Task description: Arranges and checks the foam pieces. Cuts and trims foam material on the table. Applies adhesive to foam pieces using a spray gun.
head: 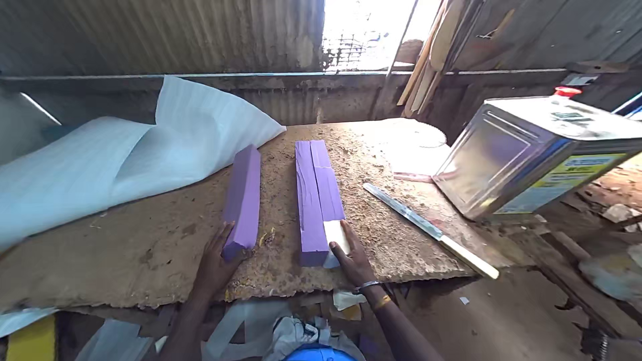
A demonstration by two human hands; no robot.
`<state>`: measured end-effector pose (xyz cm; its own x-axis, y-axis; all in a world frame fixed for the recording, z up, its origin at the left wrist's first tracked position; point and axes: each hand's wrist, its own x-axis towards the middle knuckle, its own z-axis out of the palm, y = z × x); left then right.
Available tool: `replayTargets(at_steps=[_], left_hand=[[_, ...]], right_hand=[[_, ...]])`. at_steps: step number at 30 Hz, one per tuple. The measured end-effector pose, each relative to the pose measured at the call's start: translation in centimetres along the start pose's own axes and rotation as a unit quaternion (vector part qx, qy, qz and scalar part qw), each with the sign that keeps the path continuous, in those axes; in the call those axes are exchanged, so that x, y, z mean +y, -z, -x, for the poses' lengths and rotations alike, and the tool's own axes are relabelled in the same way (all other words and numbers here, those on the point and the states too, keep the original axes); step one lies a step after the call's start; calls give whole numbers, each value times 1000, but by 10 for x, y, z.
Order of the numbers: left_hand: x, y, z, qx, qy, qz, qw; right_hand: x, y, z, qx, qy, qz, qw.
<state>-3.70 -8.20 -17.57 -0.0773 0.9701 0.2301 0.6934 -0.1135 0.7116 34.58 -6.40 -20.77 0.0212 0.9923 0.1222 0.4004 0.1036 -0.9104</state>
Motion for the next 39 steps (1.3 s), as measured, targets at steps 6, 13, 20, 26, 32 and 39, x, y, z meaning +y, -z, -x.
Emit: replayTargets(at_steps=[6, 13, 20, 26, 32, 39], left_hand=[[57, -80, 37, 127, 95, 376, 913], [54, -135, 38, 48, 59, 345, 935], [46, -129, 23, 4, 43, 315, 948], [39, -125, 20, -45, 49, 329, 942], [48, -110, 2, -162, 162, 208, 951], [48, -113, -1, -172, 146, 161, 961]], right_hand=[[-1, -1, 2, 5, -9, -1, 1000], [2, 4, 0, -19, -20, -15, 1000], [1, 5, 2, -23, -26, -17, 999], [0, 4, 2, -20, -30, -4, 999], [-15, 2, 8, -7, -72, -21, 997], [-20, 8, 7, -14, -145, -82, 986]])
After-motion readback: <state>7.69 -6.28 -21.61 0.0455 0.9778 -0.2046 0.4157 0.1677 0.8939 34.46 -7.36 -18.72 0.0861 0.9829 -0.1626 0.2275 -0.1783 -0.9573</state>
